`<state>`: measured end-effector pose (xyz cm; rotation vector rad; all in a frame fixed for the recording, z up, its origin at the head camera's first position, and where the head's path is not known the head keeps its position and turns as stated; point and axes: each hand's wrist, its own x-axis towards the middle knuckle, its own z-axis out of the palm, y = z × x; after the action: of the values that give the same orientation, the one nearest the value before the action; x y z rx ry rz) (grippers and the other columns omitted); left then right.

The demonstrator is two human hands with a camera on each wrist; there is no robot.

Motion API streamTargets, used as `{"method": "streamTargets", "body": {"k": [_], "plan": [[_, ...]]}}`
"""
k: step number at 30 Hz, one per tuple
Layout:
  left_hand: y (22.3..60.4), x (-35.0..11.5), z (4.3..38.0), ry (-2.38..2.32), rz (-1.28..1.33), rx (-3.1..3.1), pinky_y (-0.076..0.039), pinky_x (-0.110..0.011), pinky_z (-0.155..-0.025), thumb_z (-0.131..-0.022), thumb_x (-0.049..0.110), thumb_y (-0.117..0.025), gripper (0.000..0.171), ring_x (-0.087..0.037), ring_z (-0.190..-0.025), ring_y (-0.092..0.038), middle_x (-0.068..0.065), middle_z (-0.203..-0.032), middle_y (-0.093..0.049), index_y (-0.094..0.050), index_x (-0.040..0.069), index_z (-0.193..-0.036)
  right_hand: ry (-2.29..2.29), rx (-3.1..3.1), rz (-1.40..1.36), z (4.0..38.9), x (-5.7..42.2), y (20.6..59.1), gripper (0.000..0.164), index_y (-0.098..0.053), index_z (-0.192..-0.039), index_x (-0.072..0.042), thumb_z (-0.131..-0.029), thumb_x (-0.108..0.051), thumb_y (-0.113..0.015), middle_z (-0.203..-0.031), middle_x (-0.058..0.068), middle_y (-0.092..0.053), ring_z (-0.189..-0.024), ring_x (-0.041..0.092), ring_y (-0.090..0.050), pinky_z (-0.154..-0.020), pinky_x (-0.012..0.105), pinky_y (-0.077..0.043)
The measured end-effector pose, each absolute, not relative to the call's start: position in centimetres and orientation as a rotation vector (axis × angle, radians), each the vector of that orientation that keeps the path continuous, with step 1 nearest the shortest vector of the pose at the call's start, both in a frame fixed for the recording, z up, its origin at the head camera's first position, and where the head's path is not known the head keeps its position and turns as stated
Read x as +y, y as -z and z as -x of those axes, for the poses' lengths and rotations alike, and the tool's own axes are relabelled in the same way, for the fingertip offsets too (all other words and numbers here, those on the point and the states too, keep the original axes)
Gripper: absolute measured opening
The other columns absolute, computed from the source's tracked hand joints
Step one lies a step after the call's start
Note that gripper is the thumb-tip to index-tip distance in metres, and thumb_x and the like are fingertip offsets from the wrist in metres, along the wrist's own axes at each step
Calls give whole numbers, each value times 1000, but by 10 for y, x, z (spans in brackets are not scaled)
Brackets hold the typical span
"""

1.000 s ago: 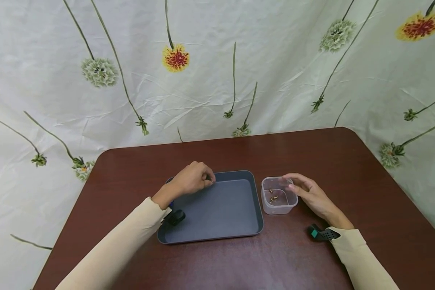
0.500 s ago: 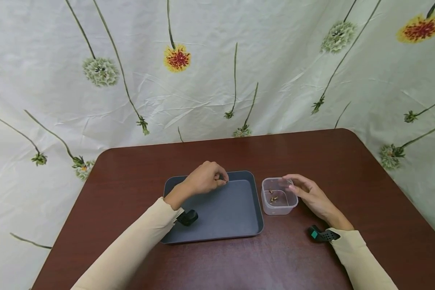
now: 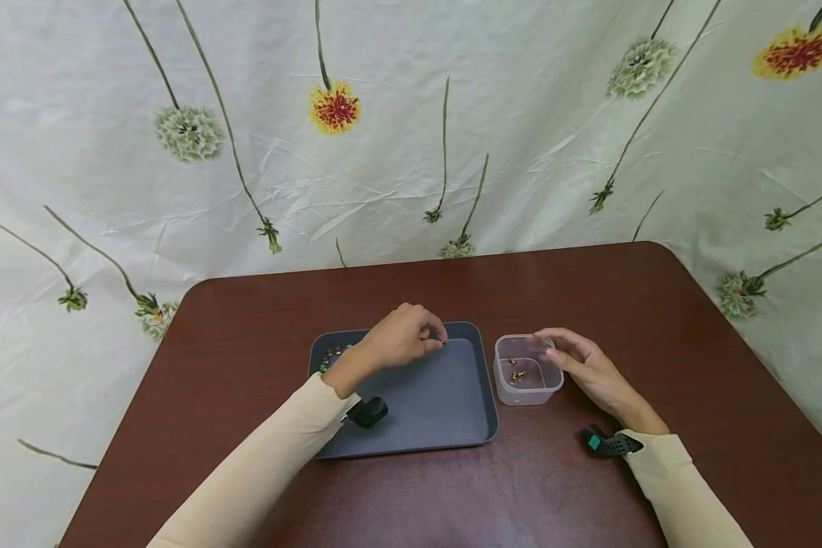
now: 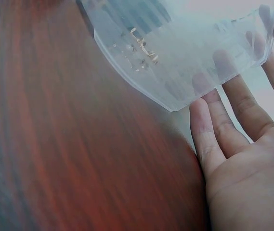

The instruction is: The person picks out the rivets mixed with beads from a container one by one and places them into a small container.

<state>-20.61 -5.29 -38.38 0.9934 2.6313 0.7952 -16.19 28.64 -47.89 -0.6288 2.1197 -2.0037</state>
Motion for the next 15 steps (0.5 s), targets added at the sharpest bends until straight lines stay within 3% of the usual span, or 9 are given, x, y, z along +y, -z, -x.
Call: {"method": "streamTargets", "body": {"k": [15], "plan": [[376,-30,197,-862,-1071,2598,-23,-22,-50,-95,10,-69,13,-7,-45,-24,5,-46,-38,-78,7,-104,1997,2119,635,162,286,478,36,-48,-138,6,-104,-5,-50,-135,0,-61,-123,10,-61,-101,19,-46]]}}
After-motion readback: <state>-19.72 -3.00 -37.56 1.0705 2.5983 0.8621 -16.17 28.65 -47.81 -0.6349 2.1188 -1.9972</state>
